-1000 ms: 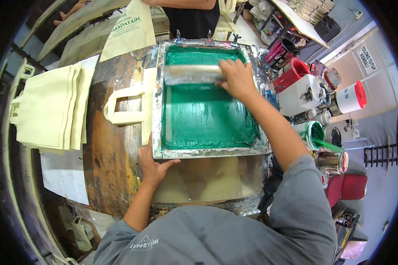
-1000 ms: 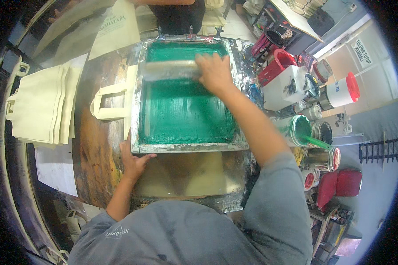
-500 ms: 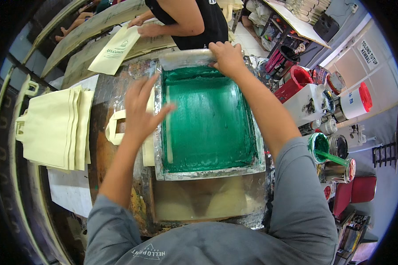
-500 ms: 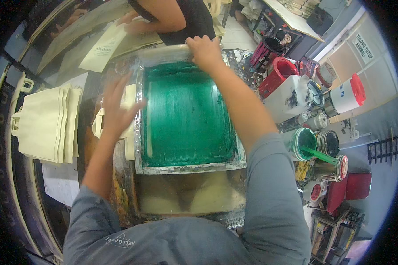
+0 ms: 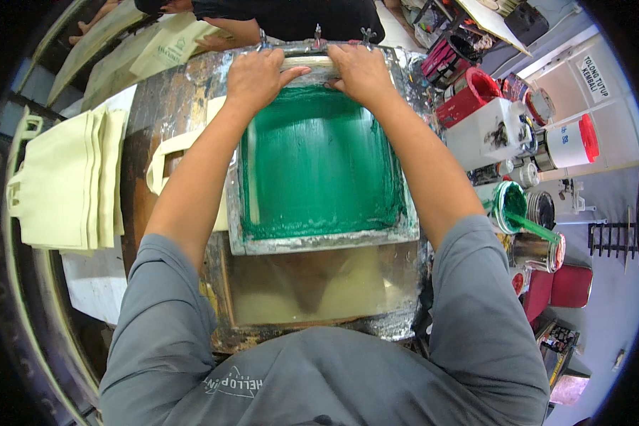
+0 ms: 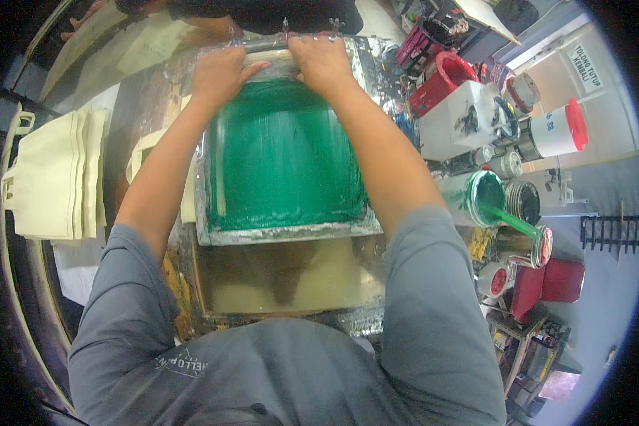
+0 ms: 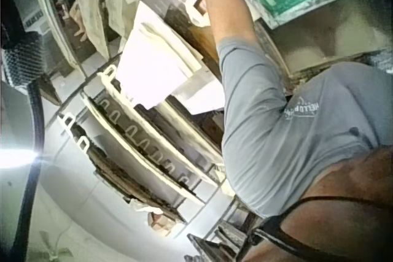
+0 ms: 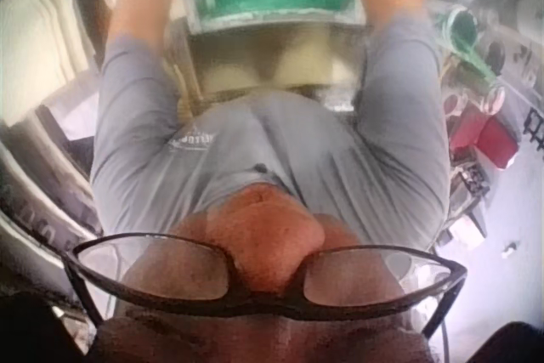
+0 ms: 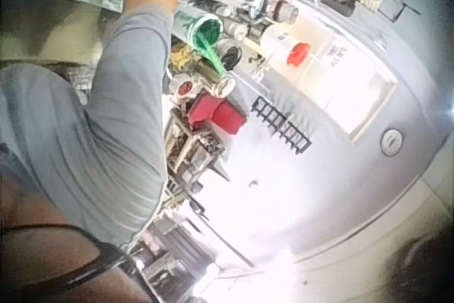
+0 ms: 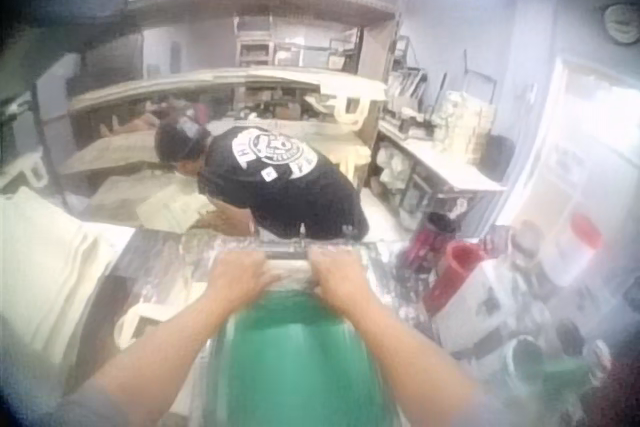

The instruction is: The person applies green ink to a screen using a stirring stick, uses a squeegee to print a logo onto yellow tote bags, and then lifts the bags to stack them aside.

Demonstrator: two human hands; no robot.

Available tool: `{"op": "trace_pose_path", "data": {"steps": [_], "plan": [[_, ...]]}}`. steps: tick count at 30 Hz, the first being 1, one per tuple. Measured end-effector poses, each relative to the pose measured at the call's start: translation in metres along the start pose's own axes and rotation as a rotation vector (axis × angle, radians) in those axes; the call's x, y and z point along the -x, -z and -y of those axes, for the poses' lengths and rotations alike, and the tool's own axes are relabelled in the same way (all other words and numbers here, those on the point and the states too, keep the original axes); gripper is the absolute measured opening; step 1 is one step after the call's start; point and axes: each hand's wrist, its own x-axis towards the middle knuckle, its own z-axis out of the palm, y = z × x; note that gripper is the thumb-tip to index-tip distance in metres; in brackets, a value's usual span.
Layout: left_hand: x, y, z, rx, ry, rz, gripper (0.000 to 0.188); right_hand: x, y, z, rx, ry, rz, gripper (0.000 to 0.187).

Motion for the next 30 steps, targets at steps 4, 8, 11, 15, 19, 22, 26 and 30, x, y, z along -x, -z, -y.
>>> {"op": "trace_pose_path", "data": {"steps": [4,8,11,15,19,22,26,30], "plan": [[0.044,0.035,-0.024,0.036,0.013,0.029,0.066,0.049,0.023,0.027,-0.049,0.007,-0.008,0.056],[0.092,0.075,-0.059,0.014,0.010,0.016,0.060,0.106,0.053,0.059,-0.061,-0.016,0.029,0.054],[0.129,0.111,-0.087,0.054,0.017,0.050,0.057,0.152,0.082,0.083,-0.095,-0.021,0.084,0.055],[0.160,0.150,-0.115,0.109,0.031,0.057,0.057,0.203,0.111,0.109,-0.130,-0.039,0.105,0.055],[0.149,0.152,-0.109,0.159,0.097,0.128,0.057,0.183,0.111,0.099,-0.133,-0.007,0.144,0.055],[0.178,0.181,-0.113,0.322,0.121,-0.010,0.075,0.207,0.107,0.105,-0.073,-0.020,0.096,0.053],[0.265,0.191,-0.099,0.292,0.446,-0.006,0.098,0.249,0.101,0.131,-0.127,-0.043,-0.001,0.051],[0.286,0.178,-0.079,0.319,0.535,0.330,0.098,0.251,0.114,0.145,-0.218,-0.115,-0.004,0.048]]}}
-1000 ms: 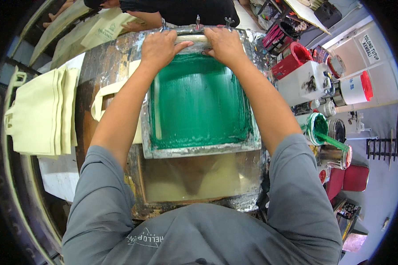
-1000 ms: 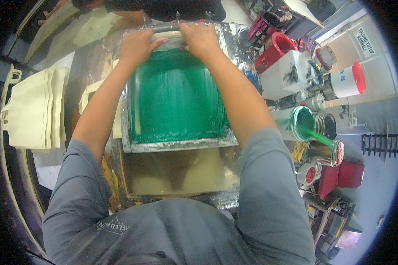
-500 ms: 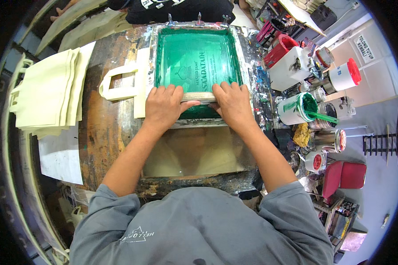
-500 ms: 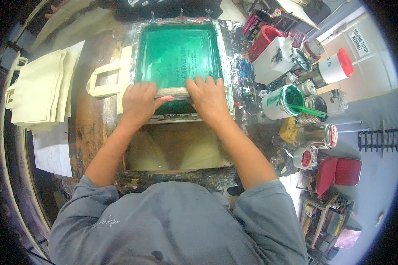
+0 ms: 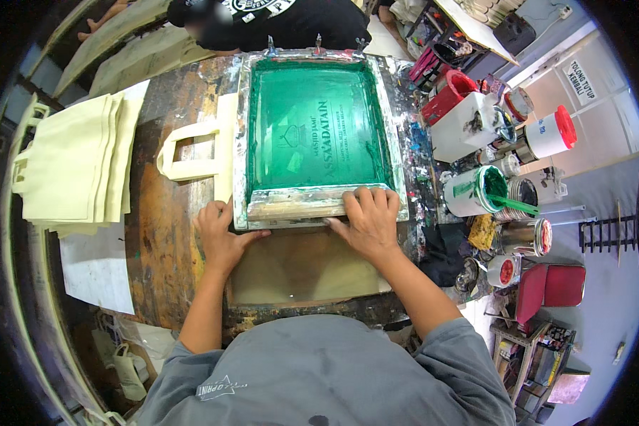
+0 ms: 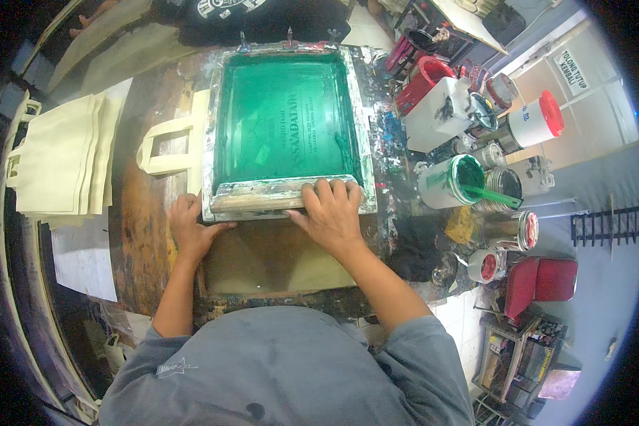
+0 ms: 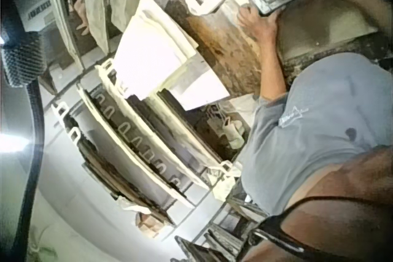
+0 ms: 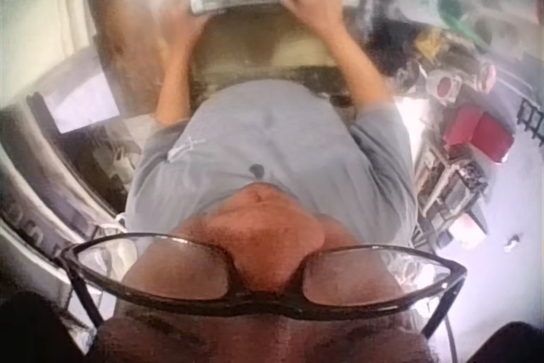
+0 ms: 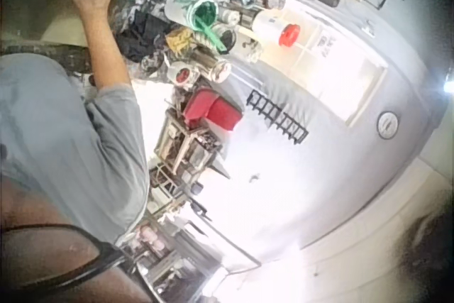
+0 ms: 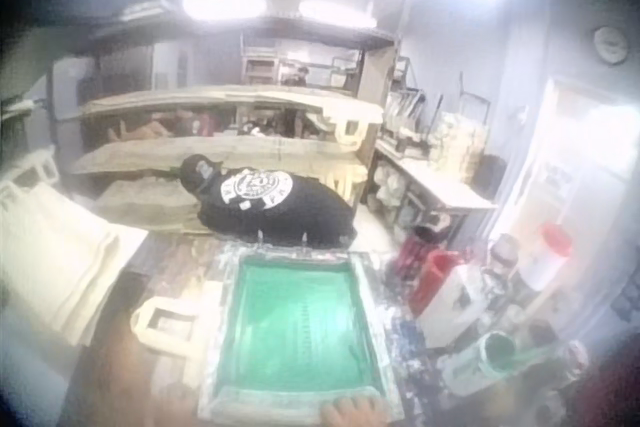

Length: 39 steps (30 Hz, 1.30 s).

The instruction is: The person applies green ink to a screen using a stirring stick, uses a squeegee to print a logo onto yellow tote bags, and then lifts the bags to stack them aside.

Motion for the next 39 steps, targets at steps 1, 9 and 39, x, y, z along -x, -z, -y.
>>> {"op": "trace_pose_path", "data": {"steps": [1,9,39], "plan": [[0.003,0.000,0.000,0.019,-0.001,-0.046,0.097,-0.002,0.005,0.002,-0.010,-0.013,0.009,0.050],[-0.032,0.037,-0.064,1.023,0.202,-0.356,0.097,-0.076,0.078,-0.014,0.115,0.054,-0.269,0.059],[-0.131,0.251,0.092,-0.611,-0.795,-0.345,0.011,-0.207,0.170,-0.033,0.056,0.033,-0.377,0.070]]}}
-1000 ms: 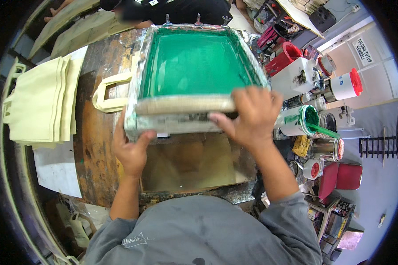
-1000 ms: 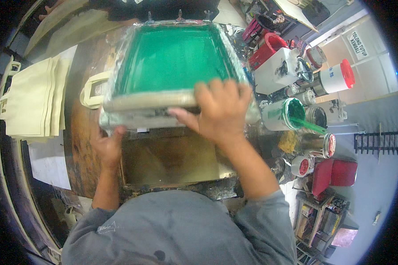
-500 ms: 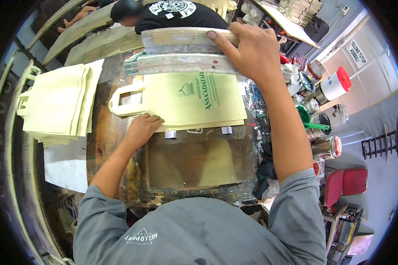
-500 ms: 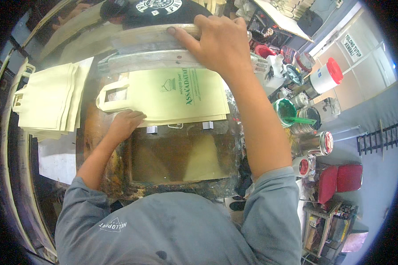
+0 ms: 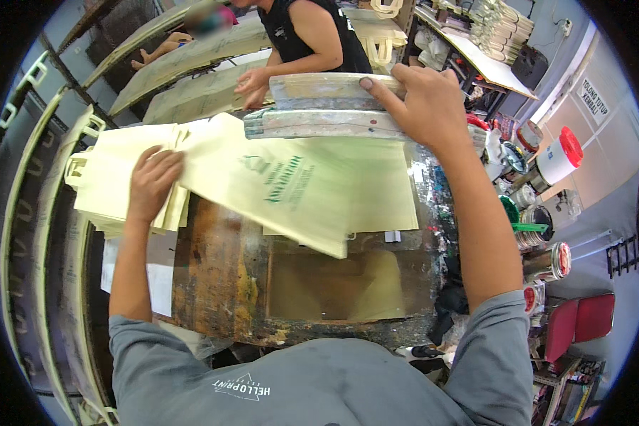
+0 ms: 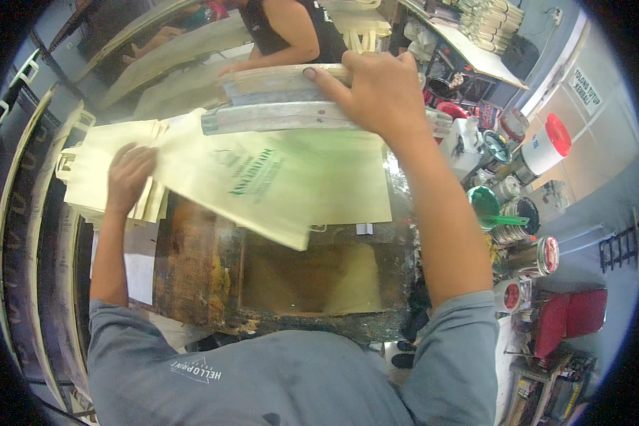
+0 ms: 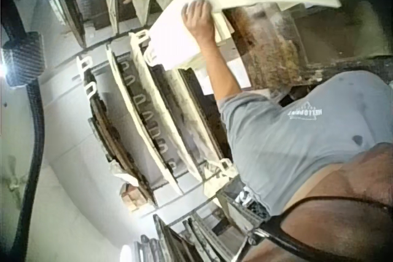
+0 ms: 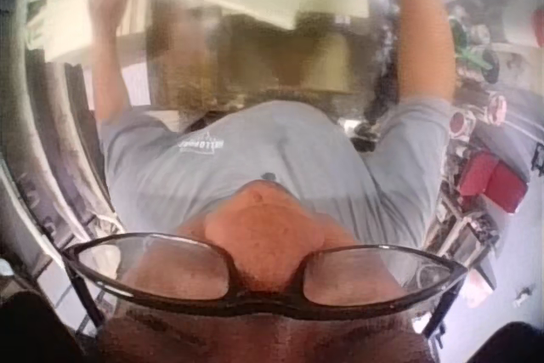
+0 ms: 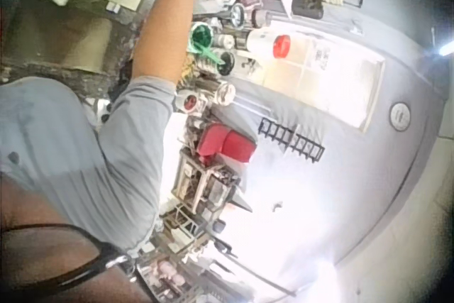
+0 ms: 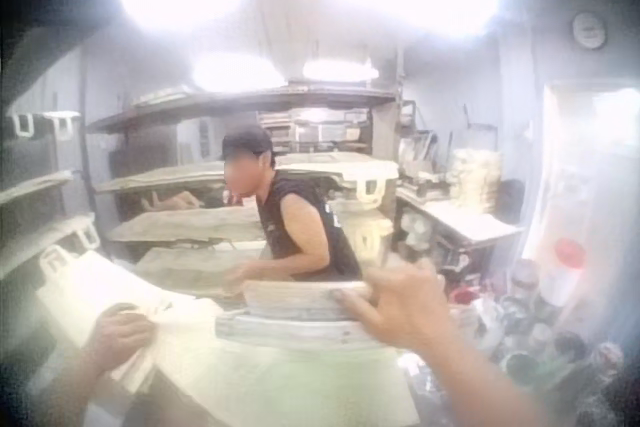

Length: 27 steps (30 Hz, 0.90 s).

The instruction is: The person applies green ink to a screen using a stirring stick, uses a squeegee to print a logo onto yellow tote bags, and then lifts the bags to stack them aside.

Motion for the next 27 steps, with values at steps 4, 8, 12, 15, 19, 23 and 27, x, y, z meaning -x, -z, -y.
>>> {"op": "trace_pose_path", "data": {"steps": [4,8,12,15,19,23,27], "plan": [[0.077,0.028,0.079,-0.095,0.210,0.178,0.023,-0.011,0.000,-0.004,0.017,0.009,-0.014,0.070],[0.068,0.015,0.044,-0.557,0.844,0.916,0.062,-0.017,-0.005,-0.012,0.015,0.037,-0.057,0.075],[-0.057,-0.043,-0.212,1.023,0.731,0.467,0.079,-0.017,-0.012,-0.017,0.092,0.013,-0.091,0.077],[-0.088,-0.111,-0.344,0.744,0.212,0.515,0.103,-0.030,0.005,-0.012,-0.016,-0.035,0.083,0.078],[-0.099,-0.125,-0.380,0.660,0.169,0.527,0.105,-0.027,0.006,-0.012,-0.114,-0.038,0.050,0.078],[-0.099,-0.129,-0.387,0.724,0.152,0.462,0.108,-0.028,0.023,-0.006,-0.162,-0.101,0.137,0.077],[-0.094,-0.123,-0.389,0.710,0.176,0.463,0.108,-0.031,0.019,-0.002,-0.152,-0.142,0.171,0.077]]}}
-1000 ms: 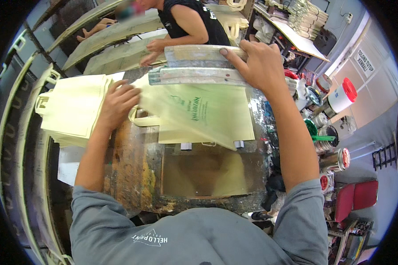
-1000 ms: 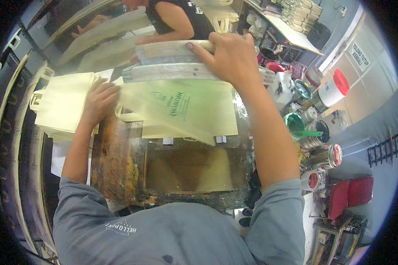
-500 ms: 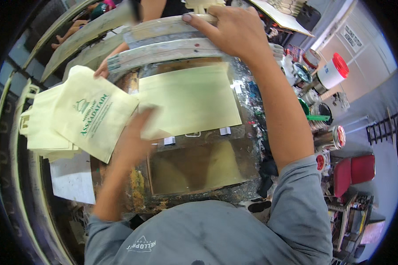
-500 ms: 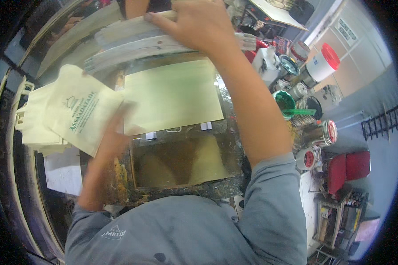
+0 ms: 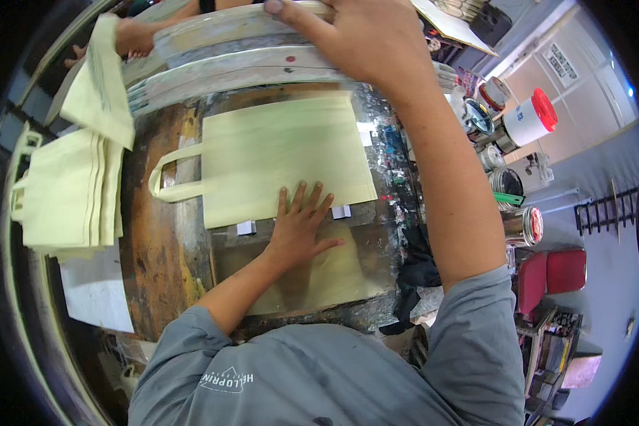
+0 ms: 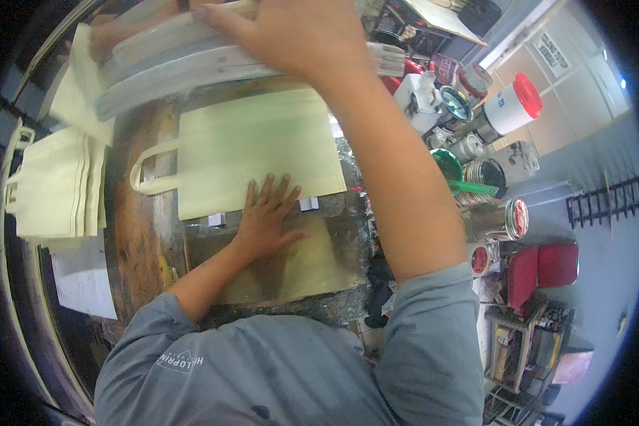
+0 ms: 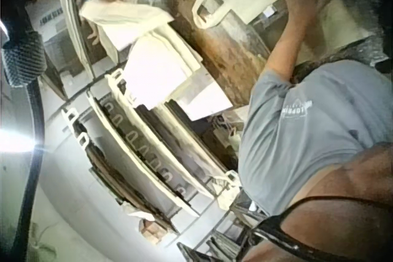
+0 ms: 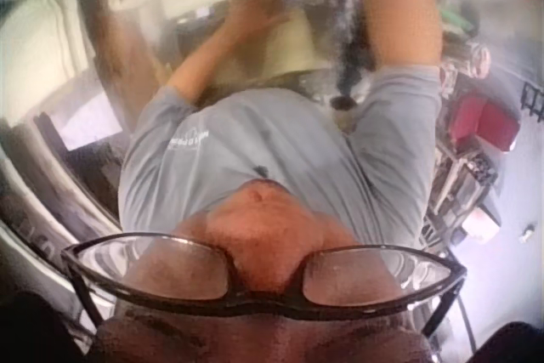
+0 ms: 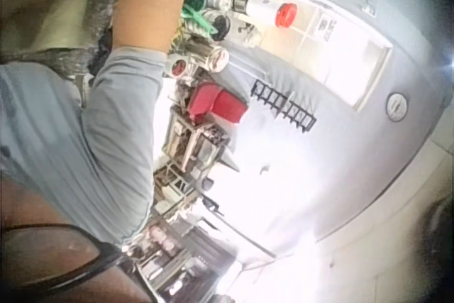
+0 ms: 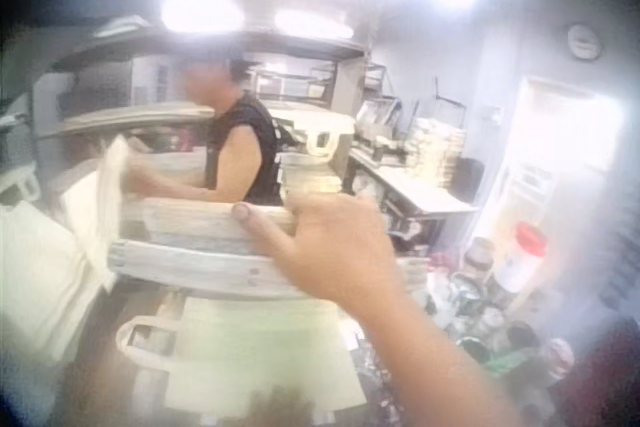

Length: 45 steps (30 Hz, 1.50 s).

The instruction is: The person applies green ink to a screen using a stirring stick, uses a squeegee to print a logo onto yellow tote bags, and then lifts the bags to stack them aside.

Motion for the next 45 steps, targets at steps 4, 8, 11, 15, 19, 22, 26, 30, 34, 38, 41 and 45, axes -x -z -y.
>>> {"op": "trace_pose_path", "data": {"steps": [4,8,11,15,19,22,26,30,34,38,41,45], "plan": [[0.003,0.044,0.025,0.235,0.139,-0.304,0.107,0.014,-0.019,-0.009,0.074,0.109,-0.156,0.076],[0.028,0.157,0.105,1.296,0.404,-0.729,0.088,0.052,-0.041,-0.014,0.202,0.187,-0.056,0.064],[0.045,0.183,0.066,1.196,0.505,-0.502,0.090,0.097,-0.055,-0.024,0.187,0.232,0.149,0.049],[0.087,0.073,0.081,0.980,0.538,-0.606,0.111,0.130,-0.108,-0.051,0.107,0.130,0.352,0.058],[0.110,0.046,0.083,0.361,0.557,-0.485,0.124,0.144,-0.113,-0.048,0.038,0.128,0.432,0.059],[0.114,0.031,0.086,0.336,0.535,-0.530,0.130,0.159,-0.109,-0.039,0.038,0.117,0.520,0.057],[0.116,0.025,0.092,0.324,0.510,-0.549,0.131,0.188,-0.116,-0.022,0.125,0.113,0.505,0.055],[0.116,0.022,0.092,0.317,0.514,-0.542,0.132,0.188,-0.137,-0.026,0.215,0.130,0.370,0.052],[0.117,0.026,0.092,0.325,0.483,-0.560,0.132,0.140,-0.182,-0.057,0.227,0.146,0.268,0.052],[0.118,0.028,0.093,0.300,0.494,-0.542,0.135,0.074,-0.233,-0.094,0.235,0.209,0.177,0.056],[0.117,0.030,0.090,0.249,0.555,-0.503,0.133,0.025,-0.260,-0.124,0.255,0.200,0.171,0.059],[0.113,0.048,0.090,0.054,0.609,-0.376,0.129,-0.031,-0.263,-0.142,0.259,0.107,0.428,0.064]]}}
